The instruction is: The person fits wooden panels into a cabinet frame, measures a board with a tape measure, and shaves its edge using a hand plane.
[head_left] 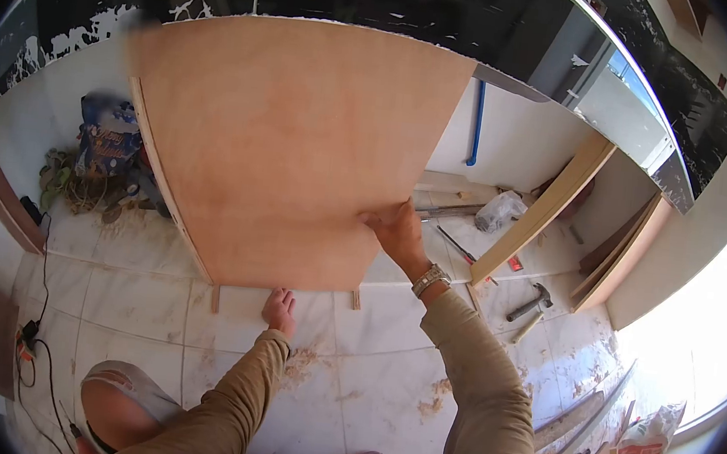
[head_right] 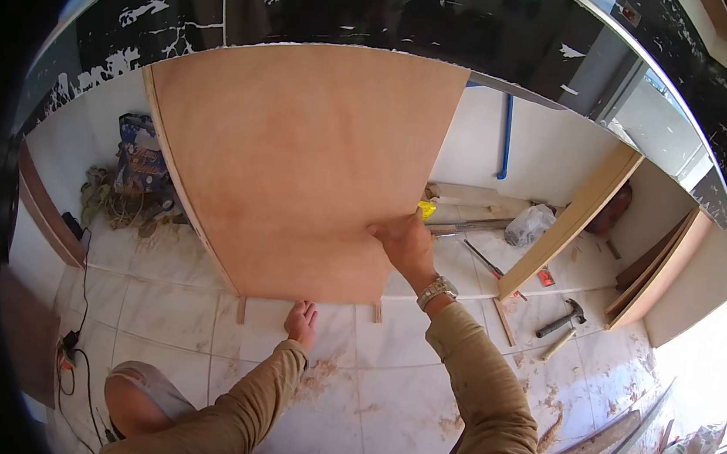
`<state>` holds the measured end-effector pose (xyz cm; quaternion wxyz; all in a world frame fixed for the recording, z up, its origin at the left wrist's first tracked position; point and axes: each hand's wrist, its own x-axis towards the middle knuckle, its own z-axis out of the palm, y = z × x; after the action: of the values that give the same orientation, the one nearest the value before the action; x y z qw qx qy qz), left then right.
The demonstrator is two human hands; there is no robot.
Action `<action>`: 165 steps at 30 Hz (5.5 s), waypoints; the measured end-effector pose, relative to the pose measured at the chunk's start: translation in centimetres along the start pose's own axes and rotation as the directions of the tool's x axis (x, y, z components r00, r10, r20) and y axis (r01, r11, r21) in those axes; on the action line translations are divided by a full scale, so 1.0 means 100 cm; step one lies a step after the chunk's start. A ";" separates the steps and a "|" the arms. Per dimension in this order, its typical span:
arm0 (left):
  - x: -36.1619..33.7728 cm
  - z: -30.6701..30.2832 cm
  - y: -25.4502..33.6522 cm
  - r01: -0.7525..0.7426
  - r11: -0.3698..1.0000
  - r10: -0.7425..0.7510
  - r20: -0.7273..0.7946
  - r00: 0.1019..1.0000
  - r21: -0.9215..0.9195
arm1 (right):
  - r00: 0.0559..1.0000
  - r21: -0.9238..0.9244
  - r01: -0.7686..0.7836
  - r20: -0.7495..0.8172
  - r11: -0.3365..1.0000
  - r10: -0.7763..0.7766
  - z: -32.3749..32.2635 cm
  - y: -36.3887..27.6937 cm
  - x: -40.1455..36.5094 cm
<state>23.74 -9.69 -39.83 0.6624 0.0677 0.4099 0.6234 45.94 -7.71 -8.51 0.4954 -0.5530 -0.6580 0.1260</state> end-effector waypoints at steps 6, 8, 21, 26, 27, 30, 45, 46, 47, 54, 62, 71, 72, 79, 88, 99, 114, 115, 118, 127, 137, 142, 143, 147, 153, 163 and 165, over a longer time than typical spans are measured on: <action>-0.001 -0.004 0.002 0.016 0.996 -0.019 -0.032 0.999 -0.093 | 0.990 0.185 0.047 0.122 0.982 -0.070 0.000 -0.012 0.007; 0.001 -0.002 0.001 0.027 0.995 -0.037 -0.104 0.994 -0.093 | 0.997 0.055 0.026 0.078 0.998 -0.030 0.000 -0.012 0.004; -0.006 0.012 0.009 0.058 0.995 -0.070 -0.166 0.984 -0.080 | 0.981 0.015 -0.141 0.137 0.990 0.138 -0.003 0.009 0.010; -0.003 0.013 0.008 0.069 0.995 -0.080 -0.167 0.983 -0.071 | 0.984 0.009 -0.118 0.139 0.993 0.115 -0.005 0.011 0.013; -0.003 0.012 0.008 0.067 0.995 -0.078 -0.163 0.984 -0.069 | 0.982 0.023 -0.128 0.146 0.991 0.124 -0.006 0.007 0.012; -0.005 0.011 0.009 0.069 0.996 -0.078 -0.144 0.986 -0.061 | 0.978 0.042 -0.145 0.155 0.989 0.137 -0.007 0.001 0.010; 0.001 0.005 0.007 0.053 0.998 -0.055 -0.121 0.991 -0.019 | 0.990 -0.033 0.056 0.133 0.998 -0.051 -0.005 -0.010 0.010; 0.000 0.003 0.007 0.053 0.998 -0.055 -0.108 0.993 -0.025 | 0.982 0.002 0.075 0.173 0.997 -0.075 -0.005 -0.001 0.012; -0.005 0.003 0.007 0.038 0.998 -0.041 -0.087 0.995 -0.043 | 0.979 0.015 0.092 0.179 0.996 -0.093 -0.006 -0.003 0.011; -0.009 0.004 0.018 0.076 0.997 -0.076 -0.069 0.995 -0.008 | 0.993 -0.101 0.014 0.118 0.995 -0.002 -0.004 0.003 0.013; -0.006 0.010 0.019 0.039 0.999 -0.041 -0.090 0.995 -0.021 | 0.996 -0.061 0.032 0.084 0.998 -0.027 0.001 0.004 0.012; -0.026 0.026 0.028 -0.011 1.000 0.009 -0.115 0.993 -0.023 | 0.988 0.005 -0.024 0.150 1.000 0.023 -0.004 -0.023 0.007; -0.027 0.029 0.027 -0.016 0.999 0.012 -0.134 0.991 -0.030 | 0.987 -0.002 -0.024 0.159 1.000 0.024 -0.003 -0.021 0.008; -0.027 0.034 0.024 -0.031 0.997 0.014 -0.220 0.975 -0.076 | 0.992 0.014 0.004 0.127 1.000 -0.006 -0.022 0.036 -0.002; -0.016 0.026 0.020 0.024 1.000 -0.021 -0.157 0.987 0.013 | 0.734 -0.471 0.017 0.605 0.882 0.309 0.040 0.151 -0.148; -0.020 0.020 0.024 0.062 0.986 -0.056 -0.040 0.998 0.154 | 0.749 -0.633 -0.072 0.476 0.771 0.461 0.009 0.172 -0.206; -0.008 0.018 0.024 0.046 0.987 -0.030 -0.104 0.994 0.151 | 0.707 -0.815 -0.526 -0.261 0.242 0.658 -0.181 0.314 -0.210; -0.007 0.019 0.023 0.036 0.987 -0.019 -0.109 0.994 0.159 | 0.708 -0.807 -0.532 -0.257 0.257 0.658 -0.187 0.324 -0.214; -0.009 0.014 0.024 0.065 0.991 -0.049 -0.132 0.990 0.120 | 0.795 -0.760 -0.508 -0.232 0.405 0.561 -0.187 0.328 -0.221; -0.021 0.024 0.024 0.043 0.996 -0.032 -0.137 0.990 0.080 | 0.846 -0.411 -0.059 0.463 0.910 0.264 -0.037 0.140 -0.239; -0.020 0.027 0.025 0.048 0.998 -0.042 -0.202 0.978 0.028 | 0.717 -0.438 -0.198 0.545 0.877 0.434 0.071 0.120 -0.217; -0.018 0.027 0.024 0.045 0.999 -0.040 -0.198 0.979 0.022 | 0.734 -0.472 -0.195 0.512 0.860 0.447 0.077 0.118 -0.217; -0.017 0.025 0.023 0.040 0.999 -0.036 -0.188 0.981 0.019 | 0.724 -0.490 -0.193 0.513 0.850 0.460 0.078 0.116 -0.217; -0.018 0.027 0.023 0.068 0.998 -0.063 -0.201 0.978 0.018 | 0.721 -0.503 -0.192 0.511 0.843 0.469 0.077 0.115 -0.225; -0.022 0.030 0.025 0.052 0.998 -0.046 -0.216 0.975 0.022 | 0.741 -0.520 -0.164 0.495 0.838 0.453 0.072 0.126 -0.213; -0.019 0.026 0.019 0.028 0.999 -0.023 -0.192 0.981 0.020 | 0.713 -0.550 -0.170 0.504 0.818 0.487 0.074 0.133 -0.200; -0.017 0.024 0.020 0.018 0.999 -0.012 -0.165 0.986 0.035 | 0.735 -0.555 -0.148 0.491 0.818 0.467 0.074 0.140 -0.189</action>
<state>23.90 -9.74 -36.24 0.6295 0.0252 0.4751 0.6143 46.61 -16.00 -31.74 0.0749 -0.6916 -0.6864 0.2122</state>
